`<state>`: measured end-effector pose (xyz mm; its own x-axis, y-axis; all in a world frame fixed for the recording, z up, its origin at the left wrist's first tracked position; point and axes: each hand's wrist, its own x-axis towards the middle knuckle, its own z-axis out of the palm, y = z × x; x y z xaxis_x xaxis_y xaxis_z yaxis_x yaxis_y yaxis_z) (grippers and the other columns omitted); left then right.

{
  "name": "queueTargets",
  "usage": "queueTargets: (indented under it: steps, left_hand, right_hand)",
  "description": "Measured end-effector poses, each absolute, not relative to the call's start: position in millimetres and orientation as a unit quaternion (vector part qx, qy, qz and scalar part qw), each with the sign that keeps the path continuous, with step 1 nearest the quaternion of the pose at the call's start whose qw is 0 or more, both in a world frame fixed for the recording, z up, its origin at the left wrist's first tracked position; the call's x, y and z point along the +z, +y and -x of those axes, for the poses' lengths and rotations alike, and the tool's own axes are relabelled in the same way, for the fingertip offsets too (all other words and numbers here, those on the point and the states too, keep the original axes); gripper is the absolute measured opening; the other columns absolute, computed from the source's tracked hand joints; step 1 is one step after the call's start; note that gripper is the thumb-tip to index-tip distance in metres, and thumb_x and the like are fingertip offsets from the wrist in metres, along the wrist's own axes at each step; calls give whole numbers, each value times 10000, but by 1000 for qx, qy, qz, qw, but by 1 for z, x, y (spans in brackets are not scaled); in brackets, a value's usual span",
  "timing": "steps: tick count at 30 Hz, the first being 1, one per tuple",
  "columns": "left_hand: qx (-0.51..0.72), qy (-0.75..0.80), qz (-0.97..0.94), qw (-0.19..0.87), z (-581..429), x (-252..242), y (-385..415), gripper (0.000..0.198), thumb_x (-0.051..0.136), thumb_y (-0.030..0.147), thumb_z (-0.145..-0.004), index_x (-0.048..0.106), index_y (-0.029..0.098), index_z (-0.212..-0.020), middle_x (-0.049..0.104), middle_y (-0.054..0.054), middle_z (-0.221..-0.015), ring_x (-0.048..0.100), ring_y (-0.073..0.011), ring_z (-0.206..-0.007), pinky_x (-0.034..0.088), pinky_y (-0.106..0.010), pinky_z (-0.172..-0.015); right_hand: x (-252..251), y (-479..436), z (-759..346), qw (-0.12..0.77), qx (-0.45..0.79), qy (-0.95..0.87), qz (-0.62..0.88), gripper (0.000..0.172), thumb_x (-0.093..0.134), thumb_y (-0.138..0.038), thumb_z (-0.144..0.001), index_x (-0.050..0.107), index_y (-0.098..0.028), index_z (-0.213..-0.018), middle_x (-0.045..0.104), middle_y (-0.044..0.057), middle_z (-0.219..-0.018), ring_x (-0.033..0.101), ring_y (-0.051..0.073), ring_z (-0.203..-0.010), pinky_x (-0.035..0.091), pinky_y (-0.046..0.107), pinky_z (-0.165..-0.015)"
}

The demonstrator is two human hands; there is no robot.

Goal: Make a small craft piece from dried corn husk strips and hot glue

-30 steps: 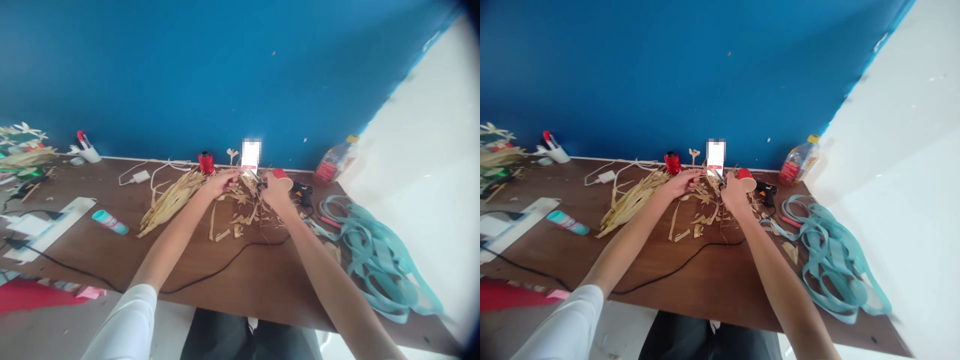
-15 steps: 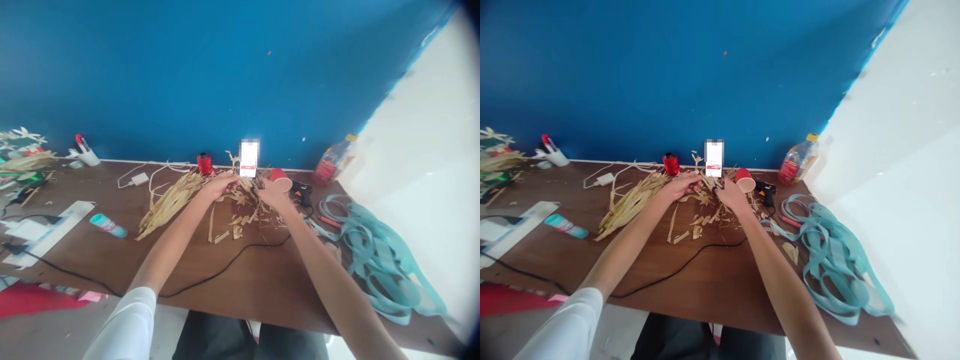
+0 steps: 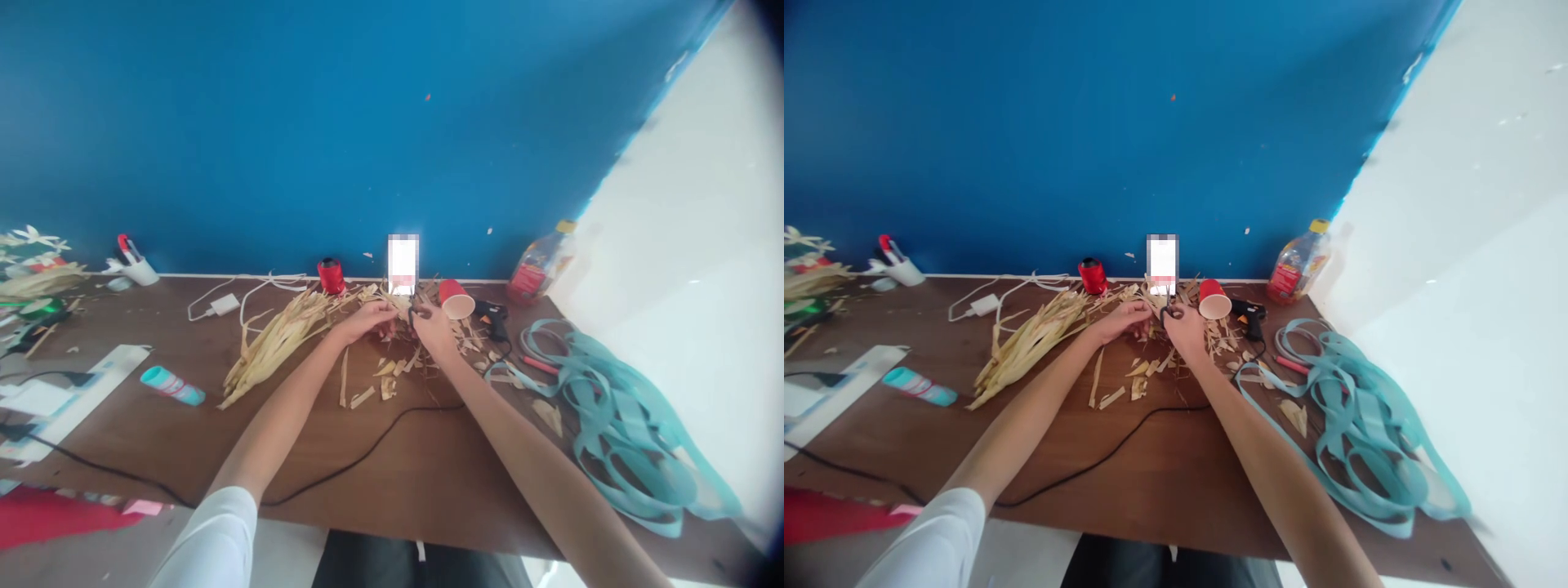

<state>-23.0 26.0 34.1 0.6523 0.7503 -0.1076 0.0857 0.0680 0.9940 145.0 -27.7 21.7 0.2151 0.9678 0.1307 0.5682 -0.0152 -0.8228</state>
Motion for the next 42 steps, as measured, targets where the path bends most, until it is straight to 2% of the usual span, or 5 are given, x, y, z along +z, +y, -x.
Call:
queueTargets:
  steps: [3, 7, 11, 20, 42]
  left_hand:
    - [311, 339, -616, 639, 25, 24, 31, 328, 678, 441, -741, 571, 139, -812, 593, -1, -627, 551, -88, -527, 360, -185, -475]
    - [343, 351, -608, 623, 23, 19, 35, 312, 670, 428, -742, 560, 138, -776, 545, 25, -586, 471, -57, -481, 312, -173, -456]
    - [354, 359, -603, 618, 22, 19, 36, 302, 677, 408, -732, 540, 139, -743, 527, 30, -570, 449, -49, -473, 275, -167, -446]
    - [361, 351, -597, 624, 26, 12, 41, 266, 684, 367, -716, 563, 140, -782, 488, 44, -513, 405, -44, -458, 258, -164, -450]
    - [357, 337, -600, 632, 32, 5, 48, 272, 724, 349, -690, 600, 118, -766, 484, 45, -476, 368, -26, -418, 214, -158, -434]
  right_hand:
    - [13, -35, -142, 487, 359, -500, 620, 410, 561, -497, -745, 680, -145, -917, 626, 25, -568, 568, 158, -467, 441, 249, -458]
    - [7, -44, -142, 517, 415, -488, 568, 355, 628, -471, -715, 697, -159, -868, 580, -5, -509, 513, 137, -421, 415, 248, -424]
    - [8, -50, -140, 511, 420, -497, 561, 336, 651, -442, -696, 705, -151, -855, 551, -11, -489, 480, 136, -413, 385, 252, -395]
    - [5, -54, -137, 474, 311, -596, 570, 233, 604, -362, -706, 717, -169, -772, 606, 0, -616, 500, 130, -523, 343, 217, -440]
    - [0, -47, -143, 475, 435, -543, 539, 337, 706, -376, -635, 736, -150, -884, 583, -8, -544, 460, 111, -415, 351, 224, -359]
